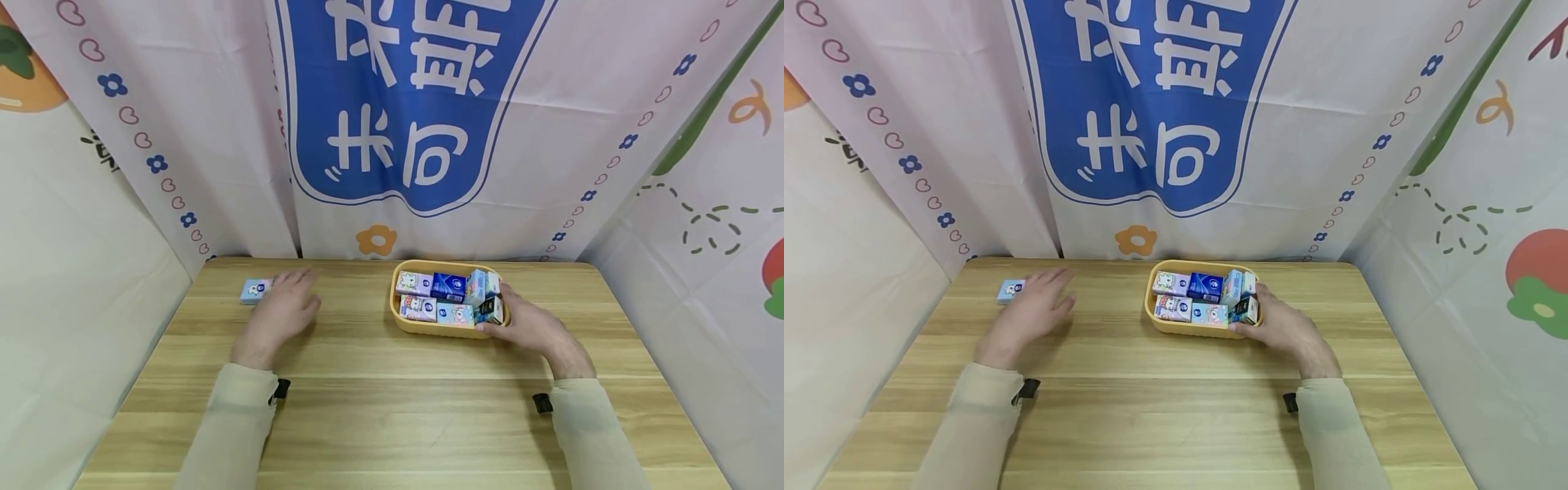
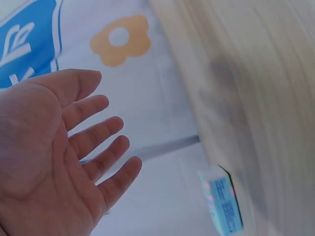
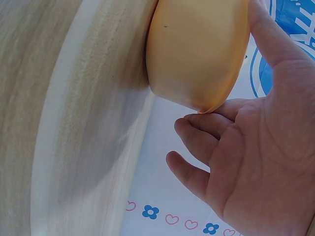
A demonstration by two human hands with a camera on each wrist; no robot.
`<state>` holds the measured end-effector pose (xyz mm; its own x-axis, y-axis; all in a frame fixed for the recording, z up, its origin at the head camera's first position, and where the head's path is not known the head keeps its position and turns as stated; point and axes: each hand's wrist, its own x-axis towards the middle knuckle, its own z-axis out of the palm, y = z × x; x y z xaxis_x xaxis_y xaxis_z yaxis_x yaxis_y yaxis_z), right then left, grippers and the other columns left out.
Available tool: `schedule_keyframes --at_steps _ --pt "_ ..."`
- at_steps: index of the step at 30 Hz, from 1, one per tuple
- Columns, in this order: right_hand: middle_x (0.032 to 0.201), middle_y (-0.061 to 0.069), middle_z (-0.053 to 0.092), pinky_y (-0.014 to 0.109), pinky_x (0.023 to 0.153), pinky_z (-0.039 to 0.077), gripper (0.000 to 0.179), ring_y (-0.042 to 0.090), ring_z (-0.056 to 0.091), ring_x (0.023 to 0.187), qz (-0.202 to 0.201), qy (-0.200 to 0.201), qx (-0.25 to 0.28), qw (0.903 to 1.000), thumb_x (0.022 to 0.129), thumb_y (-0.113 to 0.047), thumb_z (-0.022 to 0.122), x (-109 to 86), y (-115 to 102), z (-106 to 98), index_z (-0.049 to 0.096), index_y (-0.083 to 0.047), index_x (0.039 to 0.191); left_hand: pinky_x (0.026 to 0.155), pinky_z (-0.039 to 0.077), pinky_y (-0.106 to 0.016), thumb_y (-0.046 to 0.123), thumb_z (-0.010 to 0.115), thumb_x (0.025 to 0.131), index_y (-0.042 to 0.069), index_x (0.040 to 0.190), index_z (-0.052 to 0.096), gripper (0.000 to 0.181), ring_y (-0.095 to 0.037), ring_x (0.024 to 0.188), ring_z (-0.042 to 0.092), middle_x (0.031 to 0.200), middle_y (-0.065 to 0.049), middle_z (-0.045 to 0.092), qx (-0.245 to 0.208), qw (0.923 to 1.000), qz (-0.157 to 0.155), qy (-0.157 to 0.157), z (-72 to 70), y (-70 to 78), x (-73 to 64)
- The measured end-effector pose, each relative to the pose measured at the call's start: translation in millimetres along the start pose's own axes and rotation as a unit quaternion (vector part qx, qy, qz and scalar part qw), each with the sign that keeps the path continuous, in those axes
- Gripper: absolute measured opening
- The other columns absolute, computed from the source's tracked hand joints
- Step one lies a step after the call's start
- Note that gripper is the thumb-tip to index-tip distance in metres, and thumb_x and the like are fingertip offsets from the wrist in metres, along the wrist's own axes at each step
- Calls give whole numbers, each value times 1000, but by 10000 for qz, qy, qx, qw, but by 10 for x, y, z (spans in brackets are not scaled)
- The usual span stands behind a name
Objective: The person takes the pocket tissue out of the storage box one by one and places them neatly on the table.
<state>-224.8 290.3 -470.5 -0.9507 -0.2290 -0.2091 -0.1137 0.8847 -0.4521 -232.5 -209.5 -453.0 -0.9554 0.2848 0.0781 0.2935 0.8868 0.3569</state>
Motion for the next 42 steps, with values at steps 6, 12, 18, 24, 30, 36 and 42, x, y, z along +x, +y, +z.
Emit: schedule_keyframes --at_steps 6,12,18,24,30,36,42 --pt "189 36 27 81 138 38 135 63 39 170 -7 19 -23 10000 104 -83 72 0 -1 -12 6 0 187 144 35 -74 19 62 120 -2 174 49 60 -56 168 47 180 -33 50 63 9996 241 96 62 210 25" --pt "189 36 27 81 138 38 135 63 40 170 -28 31 -15 10000 104 -82 73 13 0 -10 6 0 187 141 40 -75 17 66 119 -1 172 52 58 -55 166 51 178 -32 53 130 9984 525 154 138 405 43" --pt "189 37 26 81 138 37 135 63 39 170 -6 -6 -3 10000 104 -82 72 15 0 -18 5 1 187 140 43 -73 20 70 118 1 172 54 59 -53 166 53 177 -30 55 261 9971 695 167 189 585 60" --pt "189 37 27 80 139 37 135 63 39 170 -25 -8 -22 10000 104 -82 72 5 7 -15 6 2 187 141 44 -69 21 72 117 4 173 54 60 -49 167 54 178 -26 56 257 9967 768 76 229 774 107" --pt "189 36 28 80 138 38 134 62 40 170 -61 19 -5 10000 104 -81 72 12 14 -10 5 0 187 141 44 -68 24 72 118 7 175 53 63 -45 169 52 181 -23 54 252 9964 805 -98 265 974 197" --pt "189 36 28 80 139 37 134 62 40 170 -85 8 30 10000 104 -80 74 24 18 -4 6 0 187 144 43 -63 24 72 118 8 174 54 61 -42 169 52 180 -20 55 274 9953 909 -190 330 1137 307" --pt "189 36 28 81 138 38 133 63 40 170 -78 27 -10 10000 105 -80 73 12 3 -9 6 0 187 144 44 -60 25 71 118 8 172 58 58 -41 169 54 179 -20 57 259 9938 1072 -131 421 1275 412"
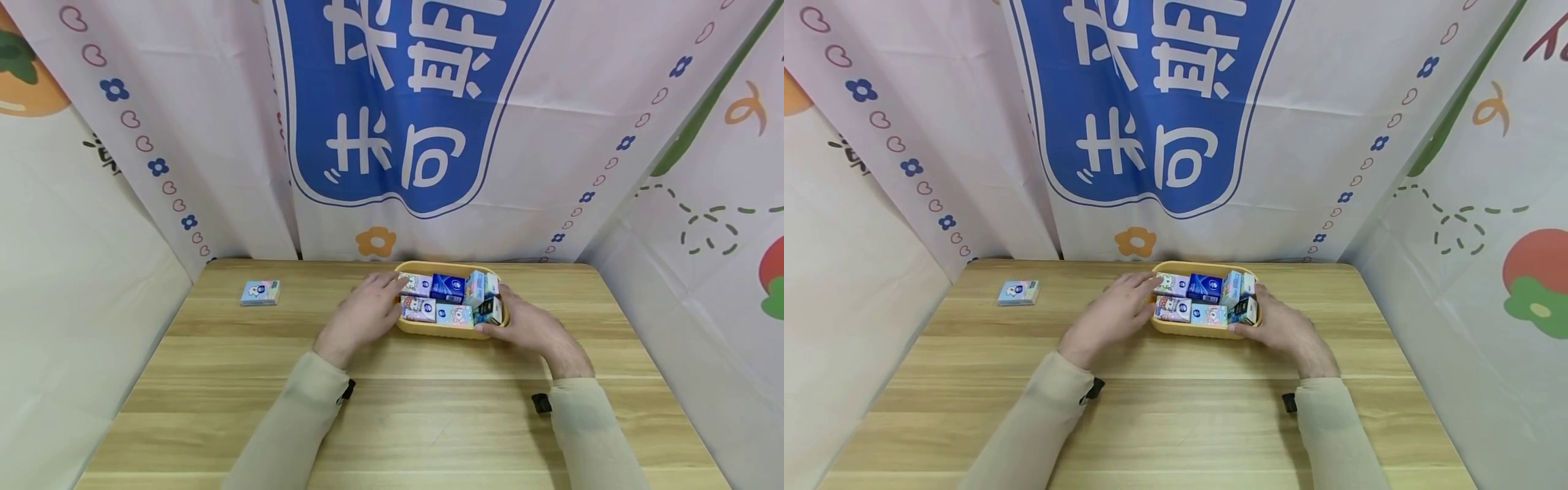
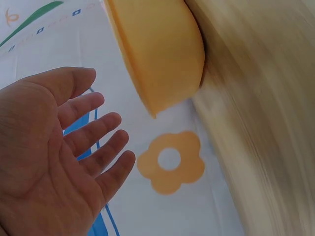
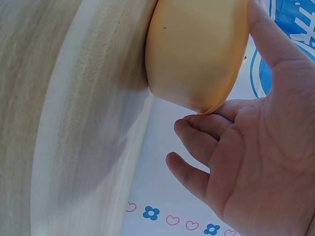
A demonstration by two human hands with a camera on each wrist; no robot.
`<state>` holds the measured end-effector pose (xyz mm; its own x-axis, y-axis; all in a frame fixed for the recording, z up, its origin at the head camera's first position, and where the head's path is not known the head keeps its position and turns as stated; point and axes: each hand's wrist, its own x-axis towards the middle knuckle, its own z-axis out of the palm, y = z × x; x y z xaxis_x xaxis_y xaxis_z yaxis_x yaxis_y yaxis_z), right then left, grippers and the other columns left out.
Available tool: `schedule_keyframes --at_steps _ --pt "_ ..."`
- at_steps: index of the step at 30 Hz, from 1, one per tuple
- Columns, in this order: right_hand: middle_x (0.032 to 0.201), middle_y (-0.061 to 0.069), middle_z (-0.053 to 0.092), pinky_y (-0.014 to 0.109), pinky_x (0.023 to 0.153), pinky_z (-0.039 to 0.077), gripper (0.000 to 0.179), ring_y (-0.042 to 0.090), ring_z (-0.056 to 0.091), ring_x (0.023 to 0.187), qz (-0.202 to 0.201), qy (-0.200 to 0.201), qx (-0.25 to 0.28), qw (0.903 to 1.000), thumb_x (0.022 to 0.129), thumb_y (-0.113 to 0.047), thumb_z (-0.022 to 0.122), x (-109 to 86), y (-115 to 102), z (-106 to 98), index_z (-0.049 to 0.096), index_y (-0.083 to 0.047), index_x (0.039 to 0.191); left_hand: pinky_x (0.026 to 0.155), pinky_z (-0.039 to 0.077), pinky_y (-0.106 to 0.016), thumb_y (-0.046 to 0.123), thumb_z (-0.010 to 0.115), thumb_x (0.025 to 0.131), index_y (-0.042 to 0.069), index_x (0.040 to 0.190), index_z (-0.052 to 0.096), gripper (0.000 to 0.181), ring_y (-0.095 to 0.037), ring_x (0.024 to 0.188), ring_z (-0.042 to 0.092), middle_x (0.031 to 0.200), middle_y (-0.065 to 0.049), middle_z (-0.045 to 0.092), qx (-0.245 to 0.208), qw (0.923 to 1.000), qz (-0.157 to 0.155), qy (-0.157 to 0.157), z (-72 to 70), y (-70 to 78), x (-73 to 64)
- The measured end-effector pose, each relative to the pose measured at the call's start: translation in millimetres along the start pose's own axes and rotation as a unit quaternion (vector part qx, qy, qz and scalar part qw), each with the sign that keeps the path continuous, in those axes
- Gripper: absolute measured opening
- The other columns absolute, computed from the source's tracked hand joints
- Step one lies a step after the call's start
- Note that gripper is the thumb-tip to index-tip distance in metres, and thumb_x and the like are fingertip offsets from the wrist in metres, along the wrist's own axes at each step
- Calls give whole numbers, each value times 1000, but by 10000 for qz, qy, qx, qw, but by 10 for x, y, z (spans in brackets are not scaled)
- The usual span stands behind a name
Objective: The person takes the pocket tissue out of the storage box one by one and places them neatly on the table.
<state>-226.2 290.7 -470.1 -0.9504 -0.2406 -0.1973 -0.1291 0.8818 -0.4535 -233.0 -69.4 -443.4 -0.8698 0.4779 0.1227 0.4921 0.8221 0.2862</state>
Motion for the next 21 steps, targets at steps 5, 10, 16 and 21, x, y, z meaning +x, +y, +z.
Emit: schedule_keyframes --at_steps 5,10,16,21 --pt "188 37 29 81 137 39 134 63 41 169 -20 -5 -9 10000 104 -81 73 -3 -1 -10 7 1 187 145 44 -57 25 67 120 8 170 60 53 -40 168 55 178 -19 59 21 9999 113 -62 85 76 136" --pt "189 36 29 80 138 39 134 63 41 169 -18 8 -10 10000 104 -81 73 7 10 -4 6 1 187 144 46 -55 26 66 120 6 171 59 55 -37 167 57 177 -18 60 68 9996 93 -255 156 139 262" --pt "188 37 29 80 138 39 135 63 41 169 7 3 -26 10000 104 -81 73 2 13 -8 6 2 187 144 46 -51 26 63 121 4 172 57 55 -35 169 56 178 -16 60 110 9986 77 -504 214 176 390" --pt "188 36 28 80 138 38 136 62 40 170 36 -18 -33 10000 103 -83 72 -9 2 -8 7 3 187 144 45 -50 25 61 122 5 173 55 56 -34 170 54 180 -14 58 163 9974 -27 -706 265 181 486"
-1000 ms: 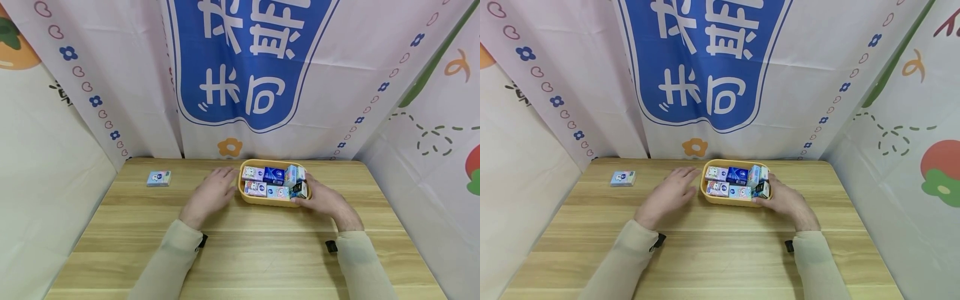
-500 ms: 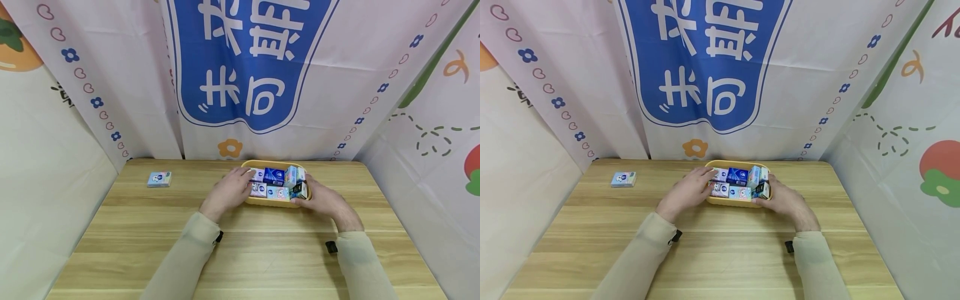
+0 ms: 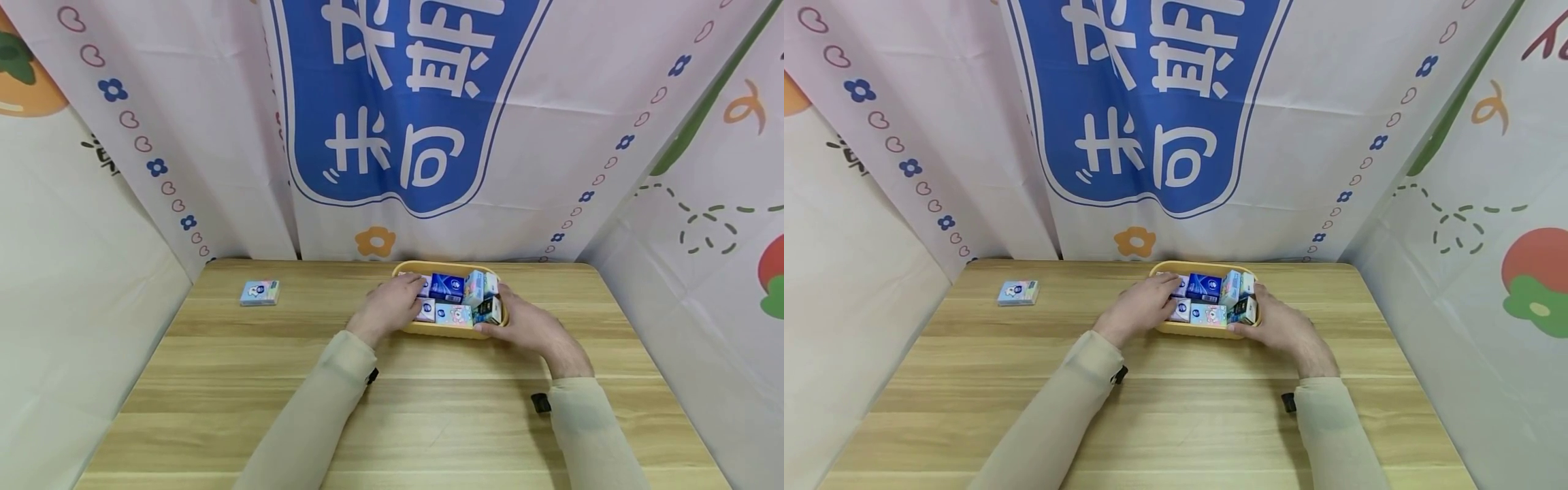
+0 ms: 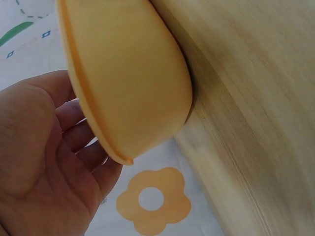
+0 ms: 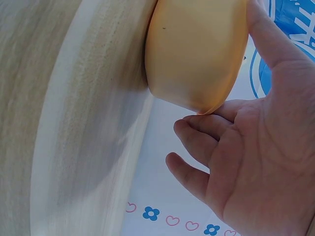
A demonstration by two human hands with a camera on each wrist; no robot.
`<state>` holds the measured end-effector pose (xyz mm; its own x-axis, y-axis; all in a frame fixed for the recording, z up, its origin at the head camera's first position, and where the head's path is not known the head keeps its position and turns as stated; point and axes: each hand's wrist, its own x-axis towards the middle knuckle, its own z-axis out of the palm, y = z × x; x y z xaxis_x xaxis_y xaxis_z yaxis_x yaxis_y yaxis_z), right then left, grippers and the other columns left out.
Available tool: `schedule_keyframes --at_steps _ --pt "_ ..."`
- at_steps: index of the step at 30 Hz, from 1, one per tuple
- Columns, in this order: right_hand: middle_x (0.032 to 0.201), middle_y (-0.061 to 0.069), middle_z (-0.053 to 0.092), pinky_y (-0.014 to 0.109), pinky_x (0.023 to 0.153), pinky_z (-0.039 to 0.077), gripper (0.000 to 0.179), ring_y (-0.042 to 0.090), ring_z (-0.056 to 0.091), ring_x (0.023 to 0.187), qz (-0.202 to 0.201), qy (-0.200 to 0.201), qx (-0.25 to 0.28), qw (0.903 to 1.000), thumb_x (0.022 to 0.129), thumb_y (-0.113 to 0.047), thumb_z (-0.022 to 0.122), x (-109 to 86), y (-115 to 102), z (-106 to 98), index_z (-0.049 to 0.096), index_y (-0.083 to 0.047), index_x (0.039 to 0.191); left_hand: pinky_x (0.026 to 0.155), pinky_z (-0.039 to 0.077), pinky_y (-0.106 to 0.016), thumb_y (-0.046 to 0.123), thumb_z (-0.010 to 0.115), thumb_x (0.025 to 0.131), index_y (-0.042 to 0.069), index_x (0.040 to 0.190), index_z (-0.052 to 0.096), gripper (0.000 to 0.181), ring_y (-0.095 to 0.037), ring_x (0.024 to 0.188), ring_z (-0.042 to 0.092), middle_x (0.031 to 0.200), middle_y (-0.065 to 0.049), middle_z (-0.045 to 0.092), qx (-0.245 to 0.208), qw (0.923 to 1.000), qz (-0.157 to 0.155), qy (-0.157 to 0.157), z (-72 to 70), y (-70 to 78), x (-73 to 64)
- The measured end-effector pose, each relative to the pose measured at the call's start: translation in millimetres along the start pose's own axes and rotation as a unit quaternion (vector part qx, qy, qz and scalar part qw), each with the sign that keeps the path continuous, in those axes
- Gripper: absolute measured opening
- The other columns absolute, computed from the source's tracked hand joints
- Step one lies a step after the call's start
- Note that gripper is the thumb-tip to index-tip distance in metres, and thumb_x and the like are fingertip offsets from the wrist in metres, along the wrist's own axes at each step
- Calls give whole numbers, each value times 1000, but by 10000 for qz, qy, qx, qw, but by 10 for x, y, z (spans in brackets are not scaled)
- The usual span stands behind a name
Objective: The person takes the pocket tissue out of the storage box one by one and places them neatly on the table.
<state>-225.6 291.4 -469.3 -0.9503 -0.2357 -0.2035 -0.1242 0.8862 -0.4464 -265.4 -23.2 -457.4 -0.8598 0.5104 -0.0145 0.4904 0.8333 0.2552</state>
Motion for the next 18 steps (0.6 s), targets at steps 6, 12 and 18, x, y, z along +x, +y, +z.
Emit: schedule_keyframes --at_steps 6,12,18 --pt "189 36 27 80 139 38 136 62 39 171 18 -11 -5 10000 103 -84 72 8 5 3 6 1 187 141 49 -50 26 60 123 5 171 58 53 -33 167 58 178 -13 60 204 9998 -33 -71 34 -17 125" --pt "190 36 27 80 139 37 136 62 39 171 13 -9 41 10000 103 -83 72 18 10 0 6 1 187 133 58 -48 26 63 123 8 166 65 47 -30 156 69 168 -10 71 394 9991 91 -150 -10 -35 226" --pt "189 37 28 80 138 38 137 62 40 170 -24 -18 49 10000 103 -83 73 13 9 3 7 3 186 122 66 -46 29 70 121 10 147 77 33 -26 132 79 143 -8 83 458 9985 91 -294 -49 -56 317"
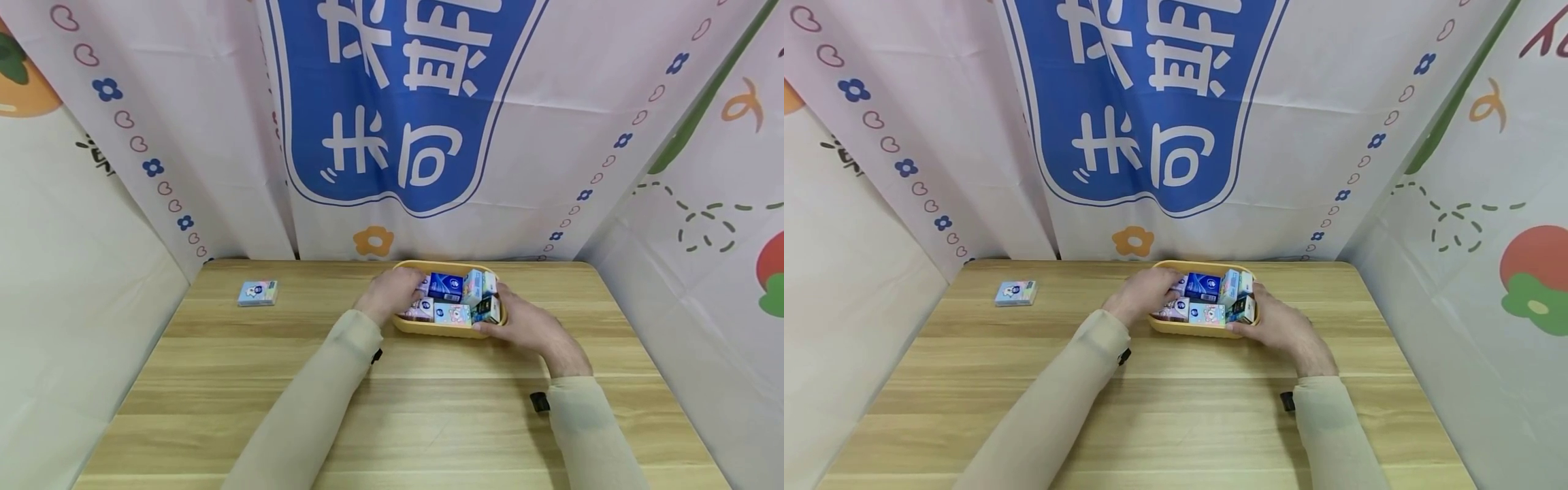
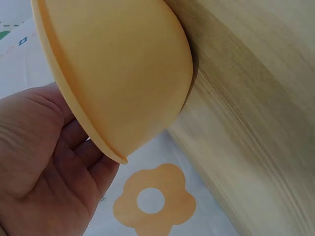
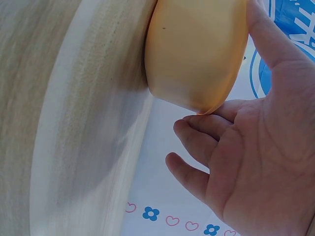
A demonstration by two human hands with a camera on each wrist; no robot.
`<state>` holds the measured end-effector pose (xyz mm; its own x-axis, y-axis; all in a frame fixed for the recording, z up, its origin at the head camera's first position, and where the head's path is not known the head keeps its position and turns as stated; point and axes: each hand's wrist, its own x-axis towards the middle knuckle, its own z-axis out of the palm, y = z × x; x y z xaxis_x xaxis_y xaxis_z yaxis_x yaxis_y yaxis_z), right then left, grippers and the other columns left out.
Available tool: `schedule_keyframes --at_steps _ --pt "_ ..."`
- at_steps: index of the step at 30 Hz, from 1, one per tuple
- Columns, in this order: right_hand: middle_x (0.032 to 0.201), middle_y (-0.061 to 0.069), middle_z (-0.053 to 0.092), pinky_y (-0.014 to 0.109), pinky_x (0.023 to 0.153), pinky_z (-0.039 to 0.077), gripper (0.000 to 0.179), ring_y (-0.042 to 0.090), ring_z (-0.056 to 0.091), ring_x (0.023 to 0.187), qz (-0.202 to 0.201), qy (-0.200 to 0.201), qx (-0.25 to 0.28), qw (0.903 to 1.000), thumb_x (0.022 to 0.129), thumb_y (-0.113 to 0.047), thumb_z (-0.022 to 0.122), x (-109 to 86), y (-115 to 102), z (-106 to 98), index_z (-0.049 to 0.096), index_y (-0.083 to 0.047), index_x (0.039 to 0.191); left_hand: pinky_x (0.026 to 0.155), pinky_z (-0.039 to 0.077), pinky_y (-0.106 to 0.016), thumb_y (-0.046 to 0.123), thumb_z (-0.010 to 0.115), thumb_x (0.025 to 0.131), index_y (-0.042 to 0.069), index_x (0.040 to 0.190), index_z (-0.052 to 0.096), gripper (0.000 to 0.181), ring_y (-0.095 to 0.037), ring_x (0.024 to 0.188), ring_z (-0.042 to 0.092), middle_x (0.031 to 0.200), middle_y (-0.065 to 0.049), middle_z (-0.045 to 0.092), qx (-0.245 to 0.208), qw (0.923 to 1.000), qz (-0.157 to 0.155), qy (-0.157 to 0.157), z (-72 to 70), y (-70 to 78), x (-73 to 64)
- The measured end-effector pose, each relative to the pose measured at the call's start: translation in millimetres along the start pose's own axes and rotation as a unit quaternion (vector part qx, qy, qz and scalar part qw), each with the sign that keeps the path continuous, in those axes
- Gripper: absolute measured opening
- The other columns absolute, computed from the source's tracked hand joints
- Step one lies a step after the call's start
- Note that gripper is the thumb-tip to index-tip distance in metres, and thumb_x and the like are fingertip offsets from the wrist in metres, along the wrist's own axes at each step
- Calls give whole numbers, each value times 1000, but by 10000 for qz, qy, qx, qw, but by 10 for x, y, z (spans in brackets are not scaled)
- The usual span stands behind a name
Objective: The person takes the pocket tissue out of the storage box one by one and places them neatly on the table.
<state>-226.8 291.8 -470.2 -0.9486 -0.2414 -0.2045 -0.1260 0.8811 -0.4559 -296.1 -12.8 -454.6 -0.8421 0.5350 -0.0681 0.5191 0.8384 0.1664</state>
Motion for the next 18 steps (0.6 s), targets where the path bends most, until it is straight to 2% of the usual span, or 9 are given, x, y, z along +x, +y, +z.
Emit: schedule_keyframes --at_steps 9,18 --pt "188 36 31 80 137 40 137 61 42 169 -5 29 11 10000 102 -84 73 -4 -4 4 6 0 187 122 65 -47 24 69 121 11 139 79 24 -26 129 80 137 -7 85 146 9999 29 -61 -26 -11 78" --pt "188 36 31 80 137 40 137 62 43 169 22 34 -12 10000 102 -84 73 0 -1 2 7 1 187 128 61 -45 28 71 120 12 144 78 30 -27 137 77 143 -7 84 425 9990 140 22 -22 -7 99"
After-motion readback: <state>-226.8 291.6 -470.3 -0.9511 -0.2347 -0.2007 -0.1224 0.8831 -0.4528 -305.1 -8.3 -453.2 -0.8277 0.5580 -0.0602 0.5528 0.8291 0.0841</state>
